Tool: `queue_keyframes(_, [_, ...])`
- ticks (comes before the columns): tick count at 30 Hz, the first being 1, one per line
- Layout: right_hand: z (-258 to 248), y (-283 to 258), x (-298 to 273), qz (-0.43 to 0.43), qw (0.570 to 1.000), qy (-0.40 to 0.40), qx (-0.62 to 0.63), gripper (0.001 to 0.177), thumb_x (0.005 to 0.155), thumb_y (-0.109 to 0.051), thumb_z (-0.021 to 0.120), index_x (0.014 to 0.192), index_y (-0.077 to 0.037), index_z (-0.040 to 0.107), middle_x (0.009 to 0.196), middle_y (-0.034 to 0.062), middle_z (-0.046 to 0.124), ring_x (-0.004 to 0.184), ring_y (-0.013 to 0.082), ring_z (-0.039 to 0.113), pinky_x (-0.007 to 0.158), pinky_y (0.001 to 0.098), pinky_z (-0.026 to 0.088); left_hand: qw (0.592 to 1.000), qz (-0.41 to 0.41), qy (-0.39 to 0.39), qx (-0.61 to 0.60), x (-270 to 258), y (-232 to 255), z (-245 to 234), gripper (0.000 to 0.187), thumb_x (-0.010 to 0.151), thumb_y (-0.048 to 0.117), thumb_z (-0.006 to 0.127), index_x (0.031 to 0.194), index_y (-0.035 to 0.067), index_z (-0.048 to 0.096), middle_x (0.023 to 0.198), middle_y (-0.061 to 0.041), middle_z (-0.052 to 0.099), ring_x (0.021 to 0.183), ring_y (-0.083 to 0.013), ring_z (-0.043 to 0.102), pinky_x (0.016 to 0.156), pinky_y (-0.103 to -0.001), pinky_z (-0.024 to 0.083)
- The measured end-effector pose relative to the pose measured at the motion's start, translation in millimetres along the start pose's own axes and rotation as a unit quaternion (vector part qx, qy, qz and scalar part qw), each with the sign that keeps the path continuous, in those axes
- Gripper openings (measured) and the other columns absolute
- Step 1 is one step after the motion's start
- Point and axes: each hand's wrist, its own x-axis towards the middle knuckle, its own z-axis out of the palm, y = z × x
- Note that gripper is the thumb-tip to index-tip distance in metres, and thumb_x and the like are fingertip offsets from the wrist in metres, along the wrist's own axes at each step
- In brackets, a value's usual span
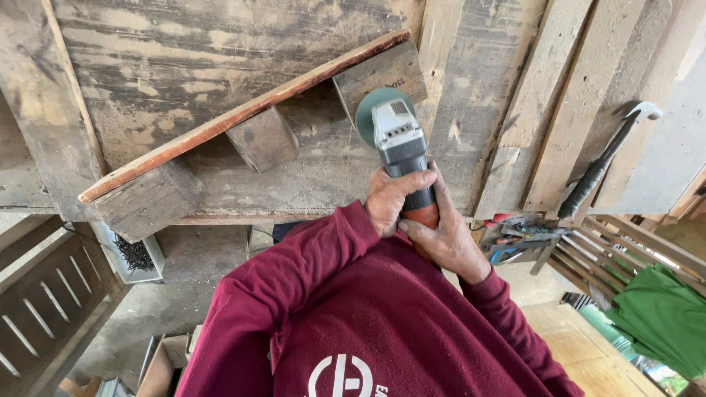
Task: The person uses an angle grinder with a sanding disc to smooth the surface of a wooden pallet. They hold the tool with both hands and move it across the wood, occasionally repositioning the pallet to access different areas.
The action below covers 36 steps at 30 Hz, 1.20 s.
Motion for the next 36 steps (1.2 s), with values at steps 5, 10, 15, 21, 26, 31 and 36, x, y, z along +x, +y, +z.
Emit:
queue_keyframes(5, [-5.2,-8.4,8.7,-0.024,0.999,-0.018,-0.012,0.107,0.083,-0.019,0.078,0.164,-0.005,0.009,0.143,0.0239,0.055,0.126,0.0278,0.061,0.103,0.0395,0.050,0.998,0.010,0.032,0.045,5.7,11.9,5.8,0.041,0.079,0.017,0.083,0.112,0.006,0.061,0.100,-0.009,0.067,0.091,-0.0236,0.070,0.081,-0.045,0.065])
queue_keyframes(10, [-8.4,-10.5,7.1,-0.036,0.999,-0.024,-0.032,0.105,0.084,-0.019,0.077,0.164,-0.004,0.011,0.142,0.0247,0.057,0.127,0.0310,0.062,0.104,0.0412,0.051,1.000,0.019,0.004,0.006,-2.2,9.0,5.9,0.040,0.084,0.018,0.083,0.115,0.001,0.063,0.102,-0.012,0.067,0.091,-0.0237,0.069,0.082,-0.044,0.063])
queue_keyframes(15, [-9.6,-17.0,18.1,-0.113,0.990,-0.037,-0.077,0.106,0.083,-0.019,0.083,0.162,-0.001,0.015,0.149,0.0308,0.050,0.136,0.0376,0.055,0.107,0.0438,0.046,0.998,0.022,0.050,-0.005,3.1,15.2,0.1,0.042,0.081,0.016,0.083,0.115,0.001,0.063,0.102,-0.010,0.068,0.091,-0.0222,0.070,0.082,-0.042,0.063])
queue_keyframes(21, [-5.2,-20.4,25.0,-0.138,0.988,-0.041,-0.059,0.102,0.086,-0.017,0.079,0.163,0.002,0.014,0.149,0.0303,0.051,0.138,0.0359,0.056,0.108,0.0424,0.048,0.998,0.053,0.031,-0.002,0.8,23.4,-4.4,0.041,0.084,0.015,0.084,0.115,0.000,0.062,0.102,-0.011,0.067,0.091,-0.0222,0.068,0.082,-0.043,0.062])
queue_keyframes(26, [-6.2,-31.5,30.4,-0.080,0.994,-0.055,-0.058,0.103,0.084,-0.018,0.081,0.162,0.001,0.015,0.137,0.0267,0.060,0.123,0.0312,0.064,0.100,0.0402,0.052,0.998,0.055,0.034,0.000,-1.2,33.7,1.4,0.039,0.083,0.016,0.083,0.114,0.003,0.063,0.102,-0.009,0.067,0.092,-0.0213,0.068,0.083,-0.042,0.061])
queue_keyframes(31, [-18.9,-49.7,43.2,-0.044,0.995,-0.086,-0.024,0.097,0.088,-0.016,0.076,0.162,0.001,0.016,0.127,0.0236,0.064,0.111,0.0262,0.069,0.093,0.0355,0.057,0.997,0.072,0.011,-0.036,10.2,53.5,13.9,0.039,0.088,0.016,0.082,0.118,0.000,0.063,0.106,-0.010,0.066,0.094,-0.0213,0.066,0.086,-0.040,0.059])
queue_keyframes(36, [-41.0,-69.9,51.1,-0.039,0.992,-0.111,-0.038,0.097,0.090,-0.017,0.072,0.162,0.002,0.010,0.127,0.0179,0.059,0.100,0.0204,0.072,0.083,0.0315,0.065,0.998,0.028,-0.009,-0.057,23.2,65.7,37.2,0.034,0.084,0.020,0.081,0.108,0.005,0.062,0.097,-0.009,0.066,0.087,-0.0233,0.069,0.078,-0.044,0.065])
